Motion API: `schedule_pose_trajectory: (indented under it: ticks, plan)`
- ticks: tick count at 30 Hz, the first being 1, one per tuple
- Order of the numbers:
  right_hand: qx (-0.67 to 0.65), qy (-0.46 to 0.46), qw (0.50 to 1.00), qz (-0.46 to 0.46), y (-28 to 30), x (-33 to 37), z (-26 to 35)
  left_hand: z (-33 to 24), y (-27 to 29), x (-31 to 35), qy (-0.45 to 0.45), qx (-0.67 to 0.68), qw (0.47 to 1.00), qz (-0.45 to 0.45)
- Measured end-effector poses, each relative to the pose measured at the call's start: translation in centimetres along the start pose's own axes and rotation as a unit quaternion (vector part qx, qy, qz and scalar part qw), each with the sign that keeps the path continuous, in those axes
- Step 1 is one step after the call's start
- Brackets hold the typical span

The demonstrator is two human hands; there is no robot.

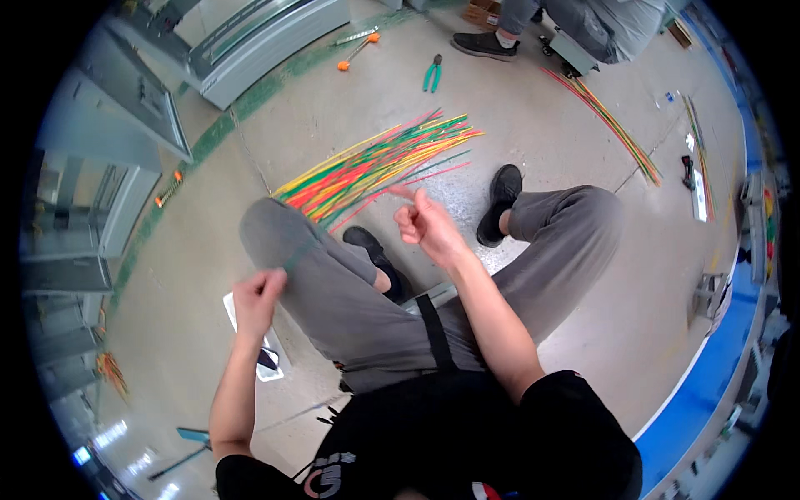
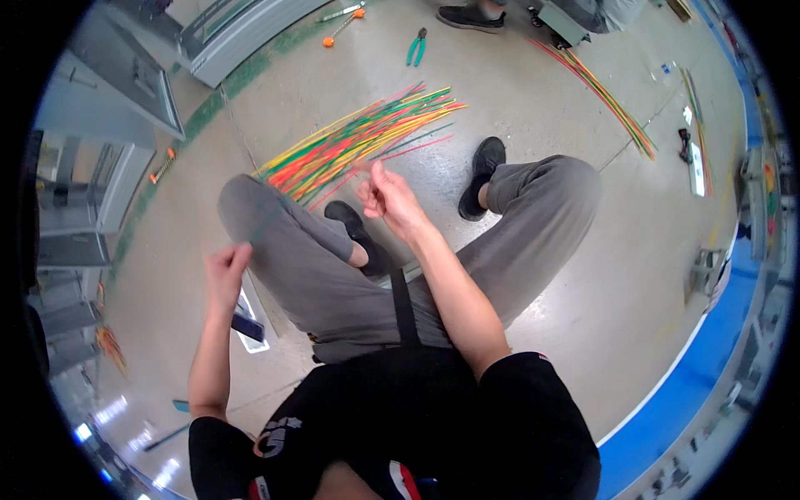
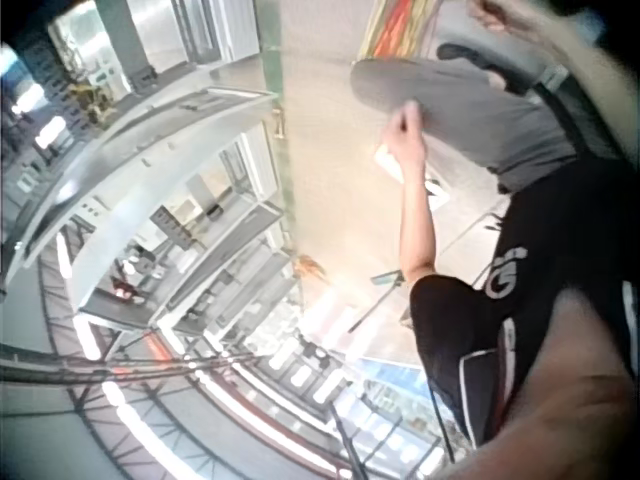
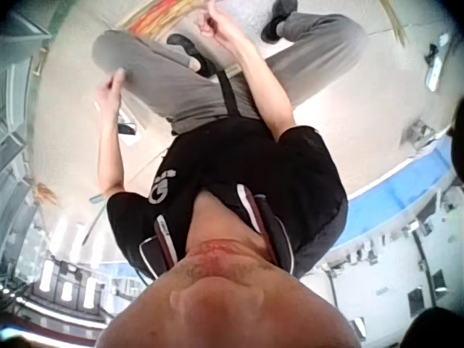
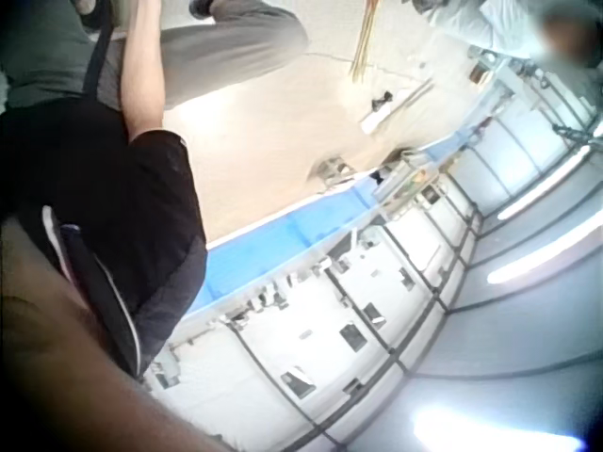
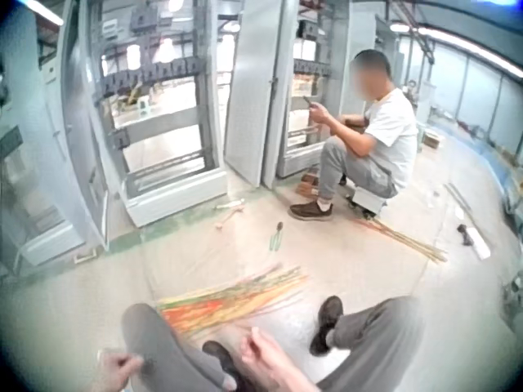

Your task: The person sits on the floor and repeatedly strips the outer insulation from green wires by hand, pulling the sheath off and discarding it. The person handles multiple wires one at a time, creating a pile of stripped wires on the floor.

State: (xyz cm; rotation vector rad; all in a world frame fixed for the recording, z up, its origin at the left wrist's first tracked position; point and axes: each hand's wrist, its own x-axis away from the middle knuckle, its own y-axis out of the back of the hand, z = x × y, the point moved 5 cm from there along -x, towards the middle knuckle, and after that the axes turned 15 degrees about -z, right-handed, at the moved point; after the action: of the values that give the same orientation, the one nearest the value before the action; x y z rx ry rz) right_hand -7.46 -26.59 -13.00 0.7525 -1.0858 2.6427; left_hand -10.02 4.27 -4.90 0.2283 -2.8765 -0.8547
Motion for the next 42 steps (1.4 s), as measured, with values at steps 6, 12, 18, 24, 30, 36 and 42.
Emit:
schedule_pose_trajectory:
  ticks: [6, 12, 18, 24, 30, 36, 42]
  plan:
    - [0.092, 0.0, 0.996, 0.017, 0.5, 1.8, 1.3, 4.7, -1.6, 11.3, 0.106, 0.032, 0.985, 0.134]
    - [0.245, -0.03, 0.962, 0.115, -1.5, 5.6, -5.0, 2.8, -6.2, 13.4, 0.188, 0.098, 0.975, 0.063]
    - [0.207, 0.001, 0.977, 0.044, -0.1, 5.4, -2.3, 2.4, -7.1, 13.8, 0.166, 0.141, 0.973, 0.081]
    - [0.272, 0.07, 0.96, 0.004, 1.3, 5.9, -0.8, 0.8, -7.8, 13.3, 0.088, 0.082, 0.992, 0.027]
    - [0.371, 0.094, 0.923, -0.046, 2.2, 6.6, -0.4, 1.0, -9.0, 12.9, 0.064, 0.034, 0.996, 0.047]
    - [0.245, 0.076, 0.966, -0.038, 4.1, 6.1, 0.7, 0.0, -9.1, 12.2, 0.093, 0.096, 0.986, 0.099]
    - [0.249, 0.162, 0.955, -0.02, 2.1, 6.8, 4.9, -1.1, -7.6, 11.2, 0.018, 0.077, 0.992, 0.096]
